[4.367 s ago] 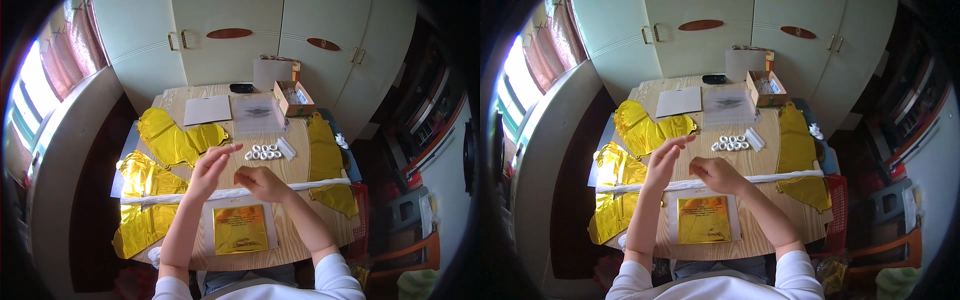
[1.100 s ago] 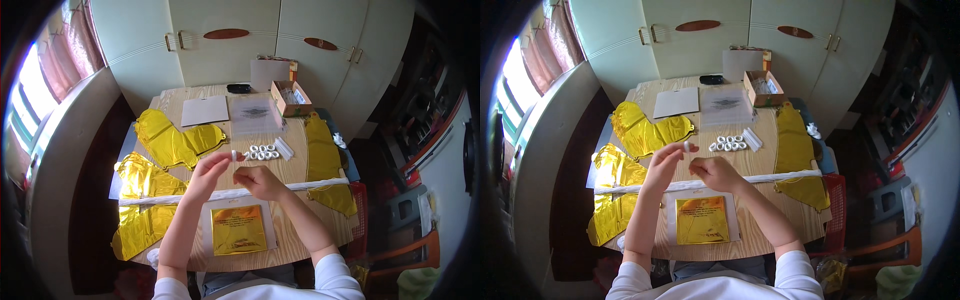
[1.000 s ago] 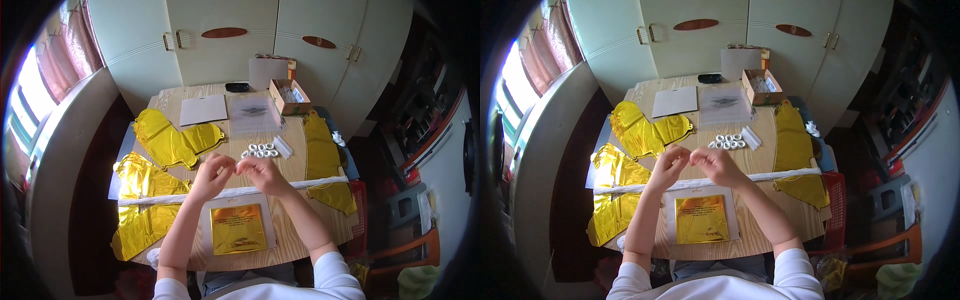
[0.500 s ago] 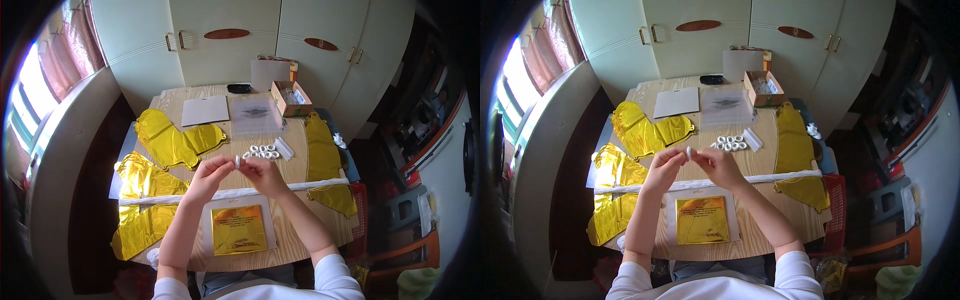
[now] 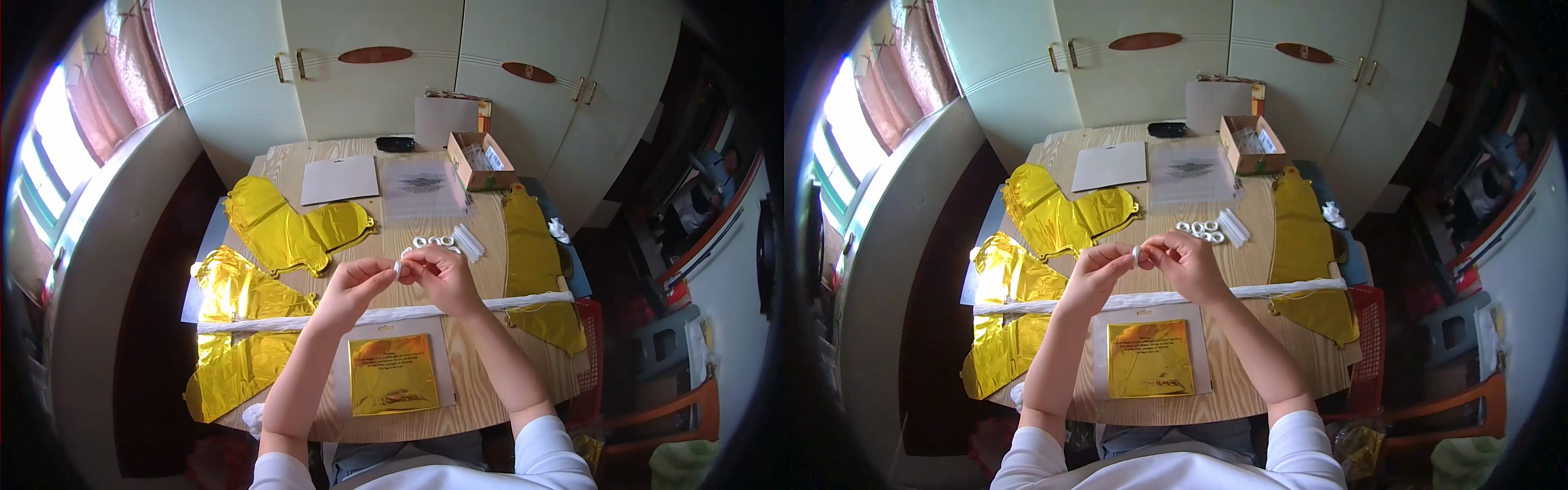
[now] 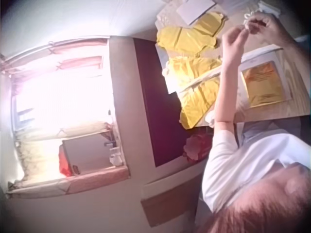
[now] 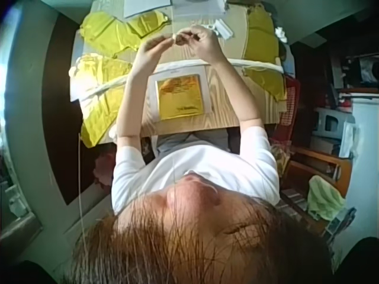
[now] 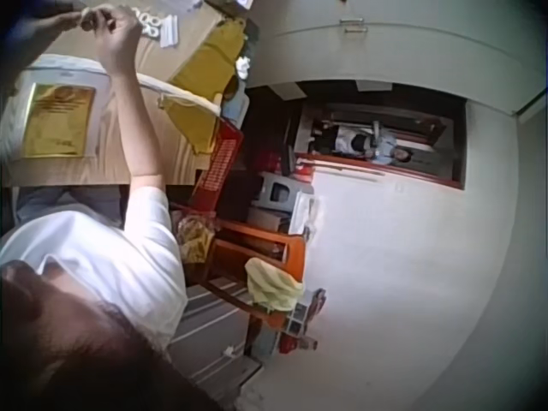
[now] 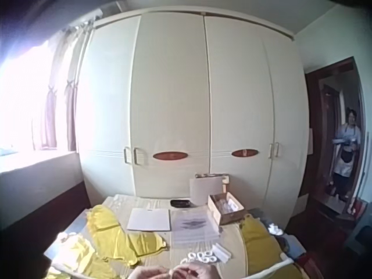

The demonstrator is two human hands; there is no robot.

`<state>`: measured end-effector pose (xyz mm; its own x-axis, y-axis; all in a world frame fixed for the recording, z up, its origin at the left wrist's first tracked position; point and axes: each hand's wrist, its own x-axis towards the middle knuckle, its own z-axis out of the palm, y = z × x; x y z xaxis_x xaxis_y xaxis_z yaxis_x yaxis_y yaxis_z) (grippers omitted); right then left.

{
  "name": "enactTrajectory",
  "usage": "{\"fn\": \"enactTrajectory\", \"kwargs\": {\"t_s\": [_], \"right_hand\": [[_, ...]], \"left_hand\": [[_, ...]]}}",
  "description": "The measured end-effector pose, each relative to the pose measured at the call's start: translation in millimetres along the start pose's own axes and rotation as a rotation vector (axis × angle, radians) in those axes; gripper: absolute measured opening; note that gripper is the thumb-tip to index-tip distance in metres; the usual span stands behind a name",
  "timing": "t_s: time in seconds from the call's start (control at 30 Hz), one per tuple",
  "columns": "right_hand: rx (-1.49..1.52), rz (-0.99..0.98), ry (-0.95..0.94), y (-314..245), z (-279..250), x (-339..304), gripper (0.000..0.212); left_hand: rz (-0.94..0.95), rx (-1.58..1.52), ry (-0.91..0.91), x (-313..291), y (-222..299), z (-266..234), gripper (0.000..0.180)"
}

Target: The recorder is sitting at a table and assembling small white plastic rings or clips by interlocking them together.

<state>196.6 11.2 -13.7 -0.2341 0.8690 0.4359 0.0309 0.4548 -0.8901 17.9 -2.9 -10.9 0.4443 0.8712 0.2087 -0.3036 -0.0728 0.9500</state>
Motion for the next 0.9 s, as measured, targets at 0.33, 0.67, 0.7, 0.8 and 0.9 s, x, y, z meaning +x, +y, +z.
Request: {"fn": "enactTrajectory", "kwargs": {"t_s": [0.33,0.67,0.7,0.8,0.9], "right_hand": [[0.188,0.208,0.041,13.7,12.0,-1.0,0.017],[0.0,0.093,-0.116,-3.7,-8.6,1.4,0.013],[-0.086,0.054,-0.12,-4.8,-16.0,3.1,0.014],[-0.109,-0.158,-0.033,-4.7,-20.6,8.0,0.017],[-0.123,-0.082,-0.242,3.3,-19.6,6.1,0.021]], "left_hand": [[0.125,-0.089,0.183,7.7,-12.8,11.7,0.028],[0.076,0.055,0.213,9.0,-16.3,-0.7,0.025],[0.039,0.054,0.195,8.9,-15.5,-0.8,0.025],[-0.071,0.092,0.14,8.8,-11.2,2.6,0.022],[-0.153,0.173,0.069,7.6,-12.9,4.5,0.016]]}}
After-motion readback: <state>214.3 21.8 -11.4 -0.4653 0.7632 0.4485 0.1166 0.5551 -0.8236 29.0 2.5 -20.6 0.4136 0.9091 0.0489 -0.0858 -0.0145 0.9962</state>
